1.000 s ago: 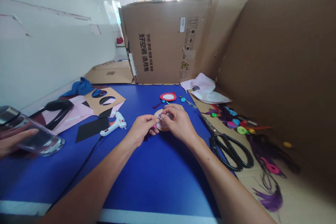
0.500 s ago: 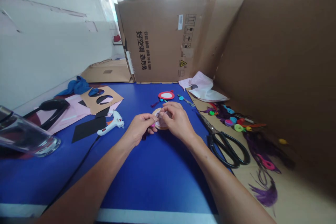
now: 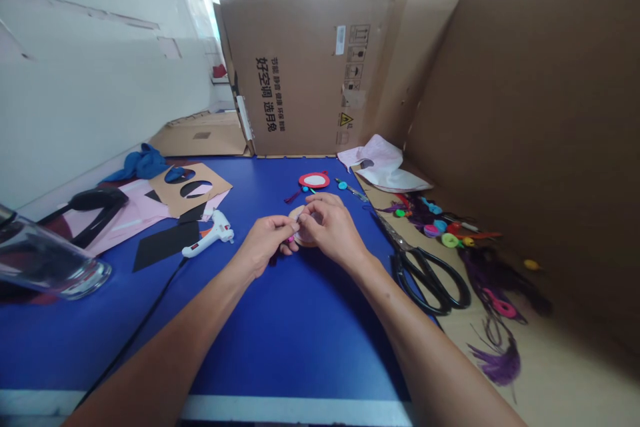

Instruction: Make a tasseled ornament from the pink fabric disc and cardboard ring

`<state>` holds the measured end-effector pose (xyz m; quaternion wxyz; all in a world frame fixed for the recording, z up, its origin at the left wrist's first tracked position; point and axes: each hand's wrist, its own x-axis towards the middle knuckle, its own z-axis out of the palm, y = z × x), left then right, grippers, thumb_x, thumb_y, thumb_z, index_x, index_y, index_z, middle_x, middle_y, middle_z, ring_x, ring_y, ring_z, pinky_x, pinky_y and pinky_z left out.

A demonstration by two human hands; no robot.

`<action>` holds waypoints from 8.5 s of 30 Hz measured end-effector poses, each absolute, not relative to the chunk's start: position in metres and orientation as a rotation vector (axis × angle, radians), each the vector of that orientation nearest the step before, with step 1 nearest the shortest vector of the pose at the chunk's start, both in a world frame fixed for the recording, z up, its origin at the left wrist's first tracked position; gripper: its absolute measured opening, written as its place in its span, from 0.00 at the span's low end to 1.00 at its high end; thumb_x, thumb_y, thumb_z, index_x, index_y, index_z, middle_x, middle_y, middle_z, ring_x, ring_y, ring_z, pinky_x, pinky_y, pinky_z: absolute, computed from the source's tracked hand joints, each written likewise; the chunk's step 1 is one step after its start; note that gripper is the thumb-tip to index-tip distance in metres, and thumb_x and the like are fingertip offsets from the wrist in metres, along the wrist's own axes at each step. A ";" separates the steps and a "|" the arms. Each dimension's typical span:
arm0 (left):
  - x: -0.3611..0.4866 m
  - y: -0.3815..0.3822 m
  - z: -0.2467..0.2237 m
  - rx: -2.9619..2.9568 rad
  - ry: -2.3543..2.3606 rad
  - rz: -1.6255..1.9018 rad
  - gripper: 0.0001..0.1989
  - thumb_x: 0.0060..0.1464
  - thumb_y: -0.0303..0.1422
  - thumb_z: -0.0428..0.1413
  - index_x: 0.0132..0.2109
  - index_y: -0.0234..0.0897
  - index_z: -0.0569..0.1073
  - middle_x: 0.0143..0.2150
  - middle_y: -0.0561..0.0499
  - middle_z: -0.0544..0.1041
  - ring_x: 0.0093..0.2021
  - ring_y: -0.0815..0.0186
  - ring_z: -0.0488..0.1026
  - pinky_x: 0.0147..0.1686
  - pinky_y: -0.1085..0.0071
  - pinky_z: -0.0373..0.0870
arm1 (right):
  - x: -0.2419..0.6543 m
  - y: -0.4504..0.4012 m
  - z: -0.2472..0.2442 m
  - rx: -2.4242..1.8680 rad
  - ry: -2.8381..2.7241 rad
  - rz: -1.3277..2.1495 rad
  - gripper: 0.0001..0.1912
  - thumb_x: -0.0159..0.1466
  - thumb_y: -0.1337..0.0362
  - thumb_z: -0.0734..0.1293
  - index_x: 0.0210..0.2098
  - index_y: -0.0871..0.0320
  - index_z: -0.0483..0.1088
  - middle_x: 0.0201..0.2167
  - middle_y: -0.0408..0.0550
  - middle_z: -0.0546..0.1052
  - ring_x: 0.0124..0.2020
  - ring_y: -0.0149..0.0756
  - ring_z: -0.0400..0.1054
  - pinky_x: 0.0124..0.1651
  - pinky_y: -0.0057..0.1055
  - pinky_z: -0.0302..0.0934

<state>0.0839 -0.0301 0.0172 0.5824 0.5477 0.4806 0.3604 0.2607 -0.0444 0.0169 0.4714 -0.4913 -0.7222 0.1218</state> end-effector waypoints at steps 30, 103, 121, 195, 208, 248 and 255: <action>0.086 -0.031 0.018 1.267 1.119 0.858 0.09 0.63 0.29 0.58 0.34 0.34 0.80 0.21 0.52 0.76 0.19 0.73 0.71 0.23 0.78 0.67 | 0.259 -0.044 0.017 -1.197 -1.778 0.292 0.07 0.69 0.62 0.70 0.33 0.52 0.78 0.51 0.53 0.81 0.59 0.49 0.71 0.61 0.48 0.63; 0.081 -0.028 0.021 1.226 1.149 1.164 0.06 0.48 0.35 0.66 0.32 0.36 0.83 0.21 0.53 0.74 0.20 0.73 0.63 0.21 0.74 0.54 | 0.250 -0.058 0.033 -1.300 -1.554 0.402 0.07 0.66 0.61 0.68 0.37 0.55 0.79 0.34 0.45 0.82 0.30 0.36 0.70 0.35 0.34 0.61; 0.075 -0.019 0.024 0.855 0.990 1.378 0.15 0.40 0.39 0.72 0.34 0.34 0.81 0.23 0.55 0.72 0.22 0.75 0.61 0.21 0.75 0.50 | 0.224 -0.054 0.011 -1.264 -1.323 0.752 0.15 0.60 0.53 0.75 0.33 0.54 0.69 0.32 0.44 0.79 0.34 0.38 0.71 0.38 0.34 0.64; 0.090 -0.033 0.017 1.026 1.082 1.316 0.08 0.49 0.36 0.66 0.35 0.37 0.86 0.22 0.55 0.71 0.24 0.72 0.60 0.26 0.73 0.53 | 0.246 -0.057 0.027 -1.241 -1.646 0.067 0.06 0.68 0.60 0.69 0.36 0.52 0.79 0.63 0.54 0.73 0.67 0.54 0.64 0.70 0.58 0.54; 0.080 -0.018 0.012 0.816 0.985 1.395 0.11 0.44 0.26 0.64 0.38 0.35 0.84 0.32 0.49 0.80 0.29 0.70 0.71 0.30 0.73 0.63 | 0.259 -0.053 0.032 -1.243 -1.634 0.378 0.11 0.66 0.54 0.70 0.33 0.53 0.79 0.53 0.56 0.79 0.65 0.52 0.68 0.66 0.50 0.60; 0.101 -0.044 0.009 0.810 0.691 0.971 0.21 0.42 0.23 0.59 0.46 0.38 0.78 0.47 0.46 0.83 0.44 0.63 0.79 0.48 0.65 0.72 | 0.272 -0.060 0.054 -1.371 -1.534 0.490 0.13 0.61 0.52 0.70 0.29 0.55 0.78 0.29 0.47 0.81 0.33 0.41 0.72 0.41 0.36 0.65; 0.116 -0.059 -0.002 0.855 0.817 0.726 0.17 0.47 0.21 0.61 0.46 0.35 0.77 0.47 0.42 0.82 0.39 0.64 0.81 0.43 0.66 0.74 | 0.313 -0.062 0.069 -1.566 -1.341 0.145 0.11 0.62 0.55 0.71 0.32 0.55 0.80 0.26 0.47 0.79 0.28 0.39 0.68 0.34 0.36 0.58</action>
